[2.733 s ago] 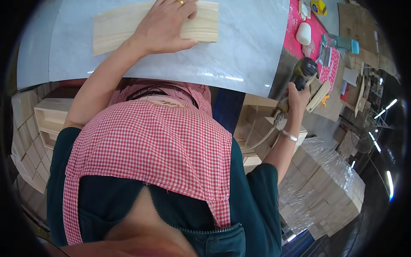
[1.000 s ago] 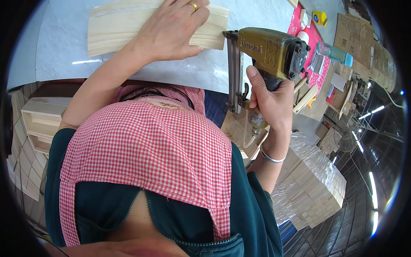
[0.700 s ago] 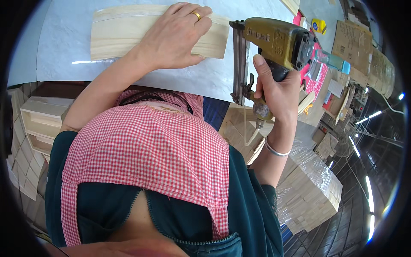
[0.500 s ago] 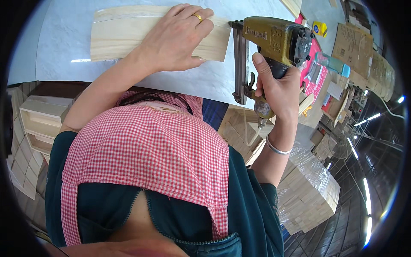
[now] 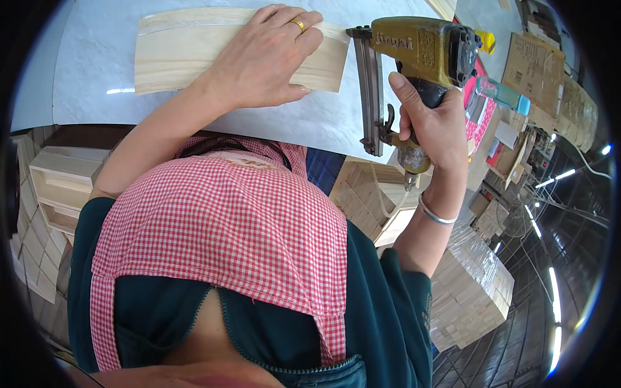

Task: Assemble wooden boxes using glue, a nail gun, and a hammer.

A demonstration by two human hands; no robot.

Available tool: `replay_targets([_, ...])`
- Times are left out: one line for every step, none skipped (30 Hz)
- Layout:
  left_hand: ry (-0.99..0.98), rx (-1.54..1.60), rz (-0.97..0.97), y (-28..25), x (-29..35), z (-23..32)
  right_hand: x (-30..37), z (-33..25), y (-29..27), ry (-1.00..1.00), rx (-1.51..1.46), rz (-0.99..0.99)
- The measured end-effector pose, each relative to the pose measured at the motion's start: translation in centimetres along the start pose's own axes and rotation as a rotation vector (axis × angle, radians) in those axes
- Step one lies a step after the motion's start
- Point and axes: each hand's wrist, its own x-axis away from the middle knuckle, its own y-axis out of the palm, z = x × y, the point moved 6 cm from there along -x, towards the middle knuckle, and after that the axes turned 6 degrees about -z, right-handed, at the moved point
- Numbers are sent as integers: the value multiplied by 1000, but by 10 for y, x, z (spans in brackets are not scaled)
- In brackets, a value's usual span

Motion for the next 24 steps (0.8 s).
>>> replay_targets([5,-10,7,-1,1,1,0,0,-1,7,23,1])
replay_targets([9,-22,13,-2,2,1,1,-1,-1,12,45,1])
replay_targets([11,-35,19,-4,3,2,1,-1,-1,16,67,0])
replay_targets([12,-49,24,-6,6,3,2,-1,-1,19,88,-3])
replay_targets([-18,-81,11,-15,10,4,2,-2,-1,4,84,-8])
replay_targets([-50,-112,-4,-27,17,3,4,-2,-3,-7,76,14])
replay_targets([-63,-129,-8,-41,29,-3,10,0,-4,-18,61,32])
replay_targets([-131,-93,-76,-50,46,-16,18,5,-5,-17,46,60])
replay_targets([-200,-57,-145,-56,67,-30,25,11,-6,-14,29,87])
replay_targets([-283,-23,-205,-58,97,-49,31,15,-5,-22,21,82])
replay_targets([-366,12,-264,-58,118,-65,38,21,-4,-13,19,79])
replay_targets([-378,6,-265,-59,118,-65,44,24,-3,-6,19,69])
replay_targets([-422,9,-288,-59,118,-68,49,27,-3,3,21,63])
replay_targets([-462,13,-311,-58,118,-71,52,29,-2,13,23,59])
replay_targets([-503,20,-336,-57,118,-73,53,30,1,11,20,54])
replay_targets([-541,28,-360,-57,118,-74,55,30,5,2,-3,50])
replay_targets([-575,37,-385,-56,117,-76,57,29,9,-6,-26,50])
replay_targets([-607,47,-409,-56,114,-79,59,28,13,-13,-49,52])
replay_targets([-636,57,-433,-56,112,-81,61,27,16,-20,-71,55])
replay_targets([-635,59,-432,-57,106,-77,62,26,20,-19,-68,56])
replay_targets([-647,93,-449,-56,98,-72,62,25,24,-20,-76,36])
replay_targets([-655,129,-466,-53,87,-66,61,25,26,-20,-83,20])
replay_targets([-664,165,-483,-51,77,-61,60,24,28,-20,-89,2])
replay_targets([-675,201,-500,-49,72,-58,59,23,28,-21,-95,-17])
